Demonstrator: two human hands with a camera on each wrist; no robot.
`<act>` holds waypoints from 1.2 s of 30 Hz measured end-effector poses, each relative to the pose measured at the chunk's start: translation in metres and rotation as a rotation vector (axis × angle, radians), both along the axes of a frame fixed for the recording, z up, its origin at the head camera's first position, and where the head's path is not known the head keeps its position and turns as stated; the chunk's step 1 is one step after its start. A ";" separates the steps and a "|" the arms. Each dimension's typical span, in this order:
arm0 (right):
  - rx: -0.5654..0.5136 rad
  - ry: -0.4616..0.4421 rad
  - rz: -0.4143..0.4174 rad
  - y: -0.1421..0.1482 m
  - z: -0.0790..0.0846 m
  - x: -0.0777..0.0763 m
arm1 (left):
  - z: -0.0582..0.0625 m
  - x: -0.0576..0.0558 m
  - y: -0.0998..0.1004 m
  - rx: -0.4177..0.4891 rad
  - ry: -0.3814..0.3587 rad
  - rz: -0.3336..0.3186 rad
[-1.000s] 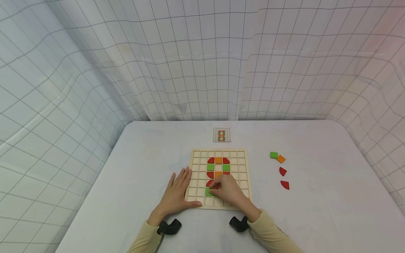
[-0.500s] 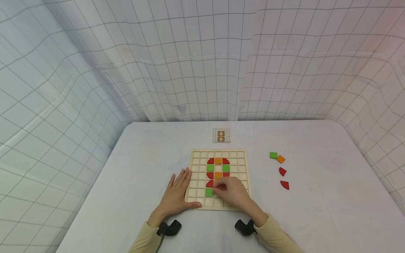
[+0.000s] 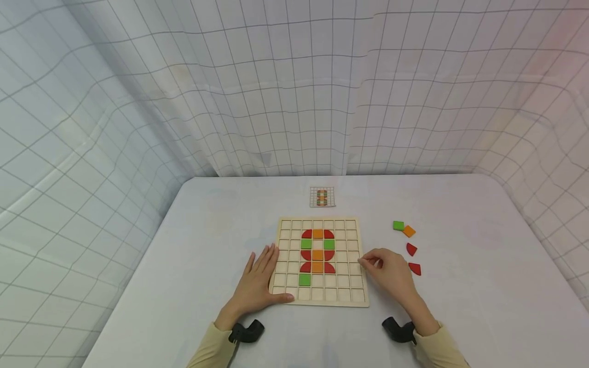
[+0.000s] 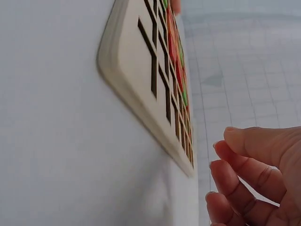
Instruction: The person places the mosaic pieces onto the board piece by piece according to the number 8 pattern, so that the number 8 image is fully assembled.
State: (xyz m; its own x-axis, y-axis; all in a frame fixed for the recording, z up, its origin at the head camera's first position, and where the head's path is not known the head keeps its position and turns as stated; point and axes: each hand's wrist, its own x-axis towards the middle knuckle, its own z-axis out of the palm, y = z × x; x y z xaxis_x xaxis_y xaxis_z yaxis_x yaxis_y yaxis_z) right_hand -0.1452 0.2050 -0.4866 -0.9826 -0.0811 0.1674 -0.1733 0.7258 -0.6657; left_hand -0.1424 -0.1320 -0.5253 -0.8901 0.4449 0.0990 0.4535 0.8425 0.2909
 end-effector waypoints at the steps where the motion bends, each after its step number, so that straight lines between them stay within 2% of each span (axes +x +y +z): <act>1: 0.012 0.023 -0.022 0.006 -0.001 0.001 | 0.000 0.000 0.000 0.000 0.001 0.001; 6: 0.052 0.097 -0.098 0.034 -0.006 0.005 | 0.000 0.000 -0.001 -0.002 -0.001 0.003; 10: 0.080 0.104 -0.144 0.051 -0.011 0.010 | 0.000 0.000 -0.001 -0.008 -0.004 0.004; 14: 0.120 0.075 -0.184 0.066 -0.016 0.014 | -0.001 0.000 -0.001 -0.006 -0.009 0.003; 22: 0.133 0.002 -0.173 0.086 -0.017 0.018 | -0.001 0.001 -0.001 -0.004 -0.008 0.004; 29: 0.144 -0.083 -0.169 0.090 -0.014 0.019 | 0.000 0.000 0.000 0.010 0.003 -0.002; 36: 0.108 -0.137 -0.168 0.086 -0.011 0.021 | 0.001 0.000 0.000 0.008 0.009 -0.001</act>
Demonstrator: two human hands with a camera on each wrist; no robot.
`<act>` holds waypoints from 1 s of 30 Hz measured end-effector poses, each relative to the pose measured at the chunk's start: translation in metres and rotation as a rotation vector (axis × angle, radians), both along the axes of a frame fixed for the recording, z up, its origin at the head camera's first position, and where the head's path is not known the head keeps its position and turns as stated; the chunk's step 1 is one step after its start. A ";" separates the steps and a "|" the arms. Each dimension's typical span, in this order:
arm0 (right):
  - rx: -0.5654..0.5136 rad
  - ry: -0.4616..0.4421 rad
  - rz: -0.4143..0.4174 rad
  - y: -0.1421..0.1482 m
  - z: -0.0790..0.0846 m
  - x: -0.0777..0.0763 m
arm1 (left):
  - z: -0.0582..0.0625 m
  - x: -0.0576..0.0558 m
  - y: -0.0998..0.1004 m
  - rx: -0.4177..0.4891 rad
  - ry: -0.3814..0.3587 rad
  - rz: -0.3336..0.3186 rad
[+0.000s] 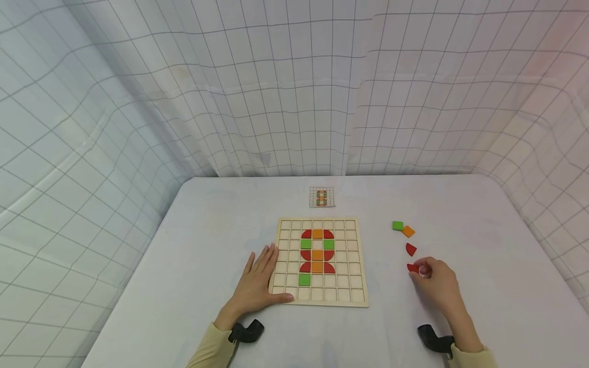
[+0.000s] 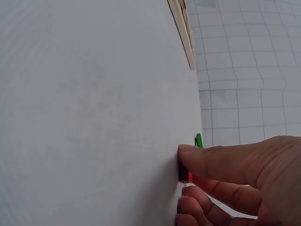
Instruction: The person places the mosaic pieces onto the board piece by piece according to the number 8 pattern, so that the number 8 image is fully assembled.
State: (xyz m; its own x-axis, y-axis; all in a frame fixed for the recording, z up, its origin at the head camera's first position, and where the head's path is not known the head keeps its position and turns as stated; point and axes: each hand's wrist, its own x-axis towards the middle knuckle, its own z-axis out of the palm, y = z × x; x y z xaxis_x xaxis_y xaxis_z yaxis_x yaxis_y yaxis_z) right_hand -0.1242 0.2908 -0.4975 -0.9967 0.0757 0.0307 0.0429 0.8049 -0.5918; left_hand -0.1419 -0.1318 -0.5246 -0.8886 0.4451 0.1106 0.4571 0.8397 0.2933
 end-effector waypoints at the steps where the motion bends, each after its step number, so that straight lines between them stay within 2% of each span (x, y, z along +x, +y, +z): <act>1: -0.003 -0.007 0.001 -0.001 0.000 0.000 | 0.000 0.000 0.000 0.000 0.000 0.000; 9: -0.045 -0.043 0.021 -0.008 0.005 0.000 | 0.000 0.000 0.000 -0.003 -0.011 0.004; 17: -0.095 0.004 0.034 -0.028 0.005 -0.003 | 0.000 0.001 -0.001 0.018 0.021 -0.009; 25: -0.236 -0.043 0.134 -0.059 0.016 -0.006 | 0.001 0.001 0.000 0.001 -0.015 -0.002; 30: -0.287 -0.079 0.219 -0.086 0.022 -0.008 | -0.001 0.000 0.000 -0.002 -0.012 0.000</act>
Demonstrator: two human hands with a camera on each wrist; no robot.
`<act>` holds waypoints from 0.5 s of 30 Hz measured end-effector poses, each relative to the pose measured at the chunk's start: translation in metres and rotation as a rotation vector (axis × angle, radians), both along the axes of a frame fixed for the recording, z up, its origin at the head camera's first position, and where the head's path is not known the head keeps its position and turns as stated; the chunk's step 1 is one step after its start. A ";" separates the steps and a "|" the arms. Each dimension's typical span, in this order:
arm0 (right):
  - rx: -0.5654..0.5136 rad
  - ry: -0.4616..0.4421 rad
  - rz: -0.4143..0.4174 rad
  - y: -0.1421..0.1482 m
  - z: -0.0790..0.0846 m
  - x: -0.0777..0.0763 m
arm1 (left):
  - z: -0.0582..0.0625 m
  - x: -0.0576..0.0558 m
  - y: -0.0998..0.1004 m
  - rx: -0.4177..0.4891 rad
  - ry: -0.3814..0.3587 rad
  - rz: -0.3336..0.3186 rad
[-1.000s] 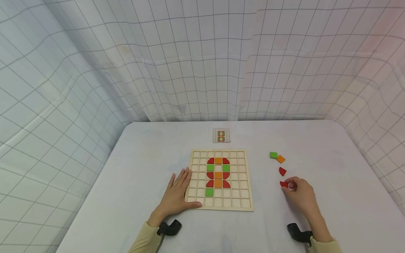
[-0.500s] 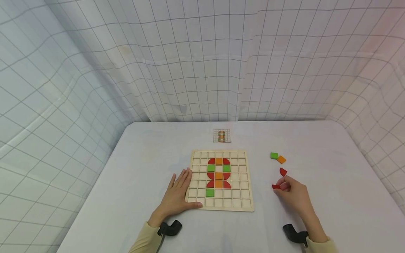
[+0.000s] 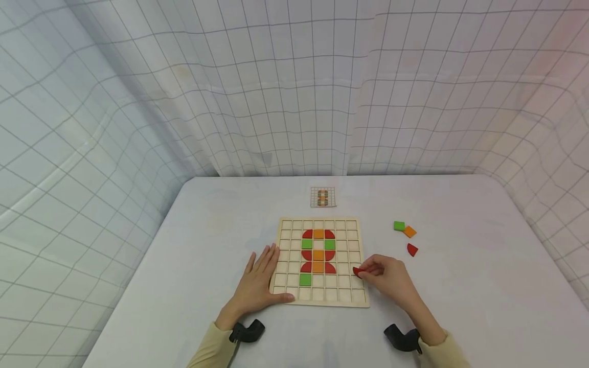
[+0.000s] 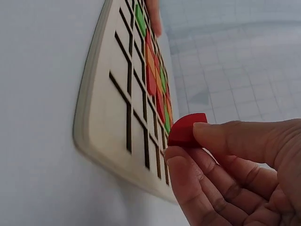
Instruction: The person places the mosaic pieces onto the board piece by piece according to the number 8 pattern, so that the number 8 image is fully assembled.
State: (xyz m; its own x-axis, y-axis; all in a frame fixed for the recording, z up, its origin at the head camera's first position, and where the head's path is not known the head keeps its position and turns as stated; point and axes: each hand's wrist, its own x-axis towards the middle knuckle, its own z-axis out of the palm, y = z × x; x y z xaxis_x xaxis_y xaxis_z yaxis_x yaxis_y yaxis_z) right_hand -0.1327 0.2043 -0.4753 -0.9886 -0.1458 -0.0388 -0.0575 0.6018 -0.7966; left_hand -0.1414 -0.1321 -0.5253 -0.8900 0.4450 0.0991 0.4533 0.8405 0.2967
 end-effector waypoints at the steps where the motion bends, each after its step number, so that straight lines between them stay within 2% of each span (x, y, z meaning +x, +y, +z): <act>1: -0.009 -0.008 0.020 -0.006 0.001 0.000 | 0.000 0.000 0.000 0.000 0.004 -0.001; 8: -0.087 -0.016 0.201 -0.040 0.000 -0.003 | -0.001 -0.001 0.000 0.010 0.022 -0.009; 15: -0.101 -0.010 0.334 -0.071 -0.006 -0.006 | 0.000 0.000 0.000 0.008 0.021 -0.002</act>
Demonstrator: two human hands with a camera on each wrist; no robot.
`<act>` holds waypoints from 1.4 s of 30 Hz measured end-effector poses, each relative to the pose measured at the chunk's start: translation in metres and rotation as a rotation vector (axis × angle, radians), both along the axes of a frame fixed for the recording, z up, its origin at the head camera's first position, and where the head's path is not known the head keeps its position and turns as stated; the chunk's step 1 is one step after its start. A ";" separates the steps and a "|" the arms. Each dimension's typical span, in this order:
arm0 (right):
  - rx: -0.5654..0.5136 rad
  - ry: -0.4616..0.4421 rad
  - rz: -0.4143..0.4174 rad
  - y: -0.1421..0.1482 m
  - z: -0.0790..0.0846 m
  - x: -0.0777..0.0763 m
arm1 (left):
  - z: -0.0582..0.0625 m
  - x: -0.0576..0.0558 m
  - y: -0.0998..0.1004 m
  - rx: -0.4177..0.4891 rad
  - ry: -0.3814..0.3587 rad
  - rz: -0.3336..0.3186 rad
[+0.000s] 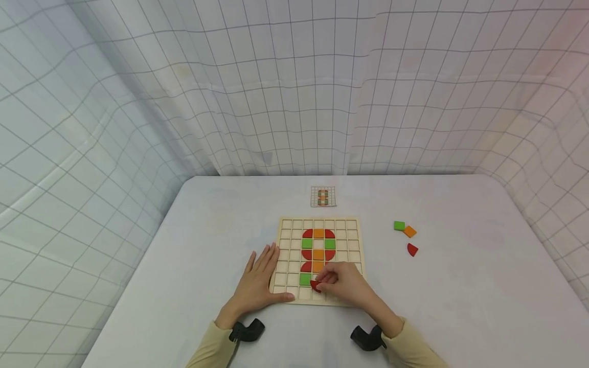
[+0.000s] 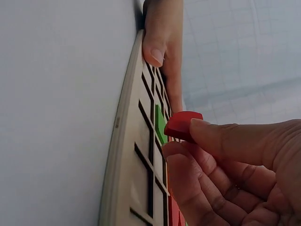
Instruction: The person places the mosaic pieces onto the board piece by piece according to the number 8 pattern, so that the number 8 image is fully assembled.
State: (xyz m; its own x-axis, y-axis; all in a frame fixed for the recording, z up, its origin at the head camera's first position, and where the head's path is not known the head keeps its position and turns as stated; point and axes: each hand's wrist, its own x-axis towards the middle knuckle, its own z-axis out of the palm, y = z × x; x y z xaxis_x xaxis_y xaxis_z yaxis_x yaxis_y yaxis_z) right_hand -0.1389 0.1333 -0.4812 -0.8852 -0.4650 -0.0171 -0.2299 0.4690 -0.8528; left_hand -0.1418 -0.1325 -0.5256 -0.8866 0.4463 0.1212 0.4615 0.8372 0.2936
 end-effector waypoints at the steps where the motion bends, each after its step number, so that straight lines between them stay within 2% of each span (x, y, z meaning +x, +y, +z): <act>1: -0.005 0.008 0.020 -0.004 0.000 0.000 | 0.000 0.000 0.000 -0.006 -0.004 0.002; 9: 0.028 0.029 0.053 -0.025 -0.009 -0.001 | 0.001 0.000 0.000 0.001 -0.007 -0.002; 19: 0.023 0.041 0.055 -0.028 -0.008 0.000 | 0.000 0.000 0.000 0.016 0.015 -0.004; 30: 0.084 0.115 0.009 -0.032 -0.010 0.001 | 0.001 -0.001 0.000 0.033 0.022 -0.014; 42: 0.126 0.136 -0.010 -0.034 -0.009 0.002 | -0.001 -0.001 0.000 0.030 0.035 -0.012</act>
State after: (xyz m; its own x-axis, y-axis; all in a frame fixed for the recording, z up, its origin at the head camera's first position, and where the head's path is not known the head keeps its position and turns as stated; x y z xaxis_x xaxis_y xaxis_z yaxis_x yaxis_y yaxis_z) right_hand -0.1372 0.0991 -0.4898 -0.8877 -0.4581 0.0453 -0.3339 0.5730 -0.7484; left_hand -0.1430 -0.1327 -0.5264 -0.8763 0.4523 0.1657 0.4817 0.8226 0.3021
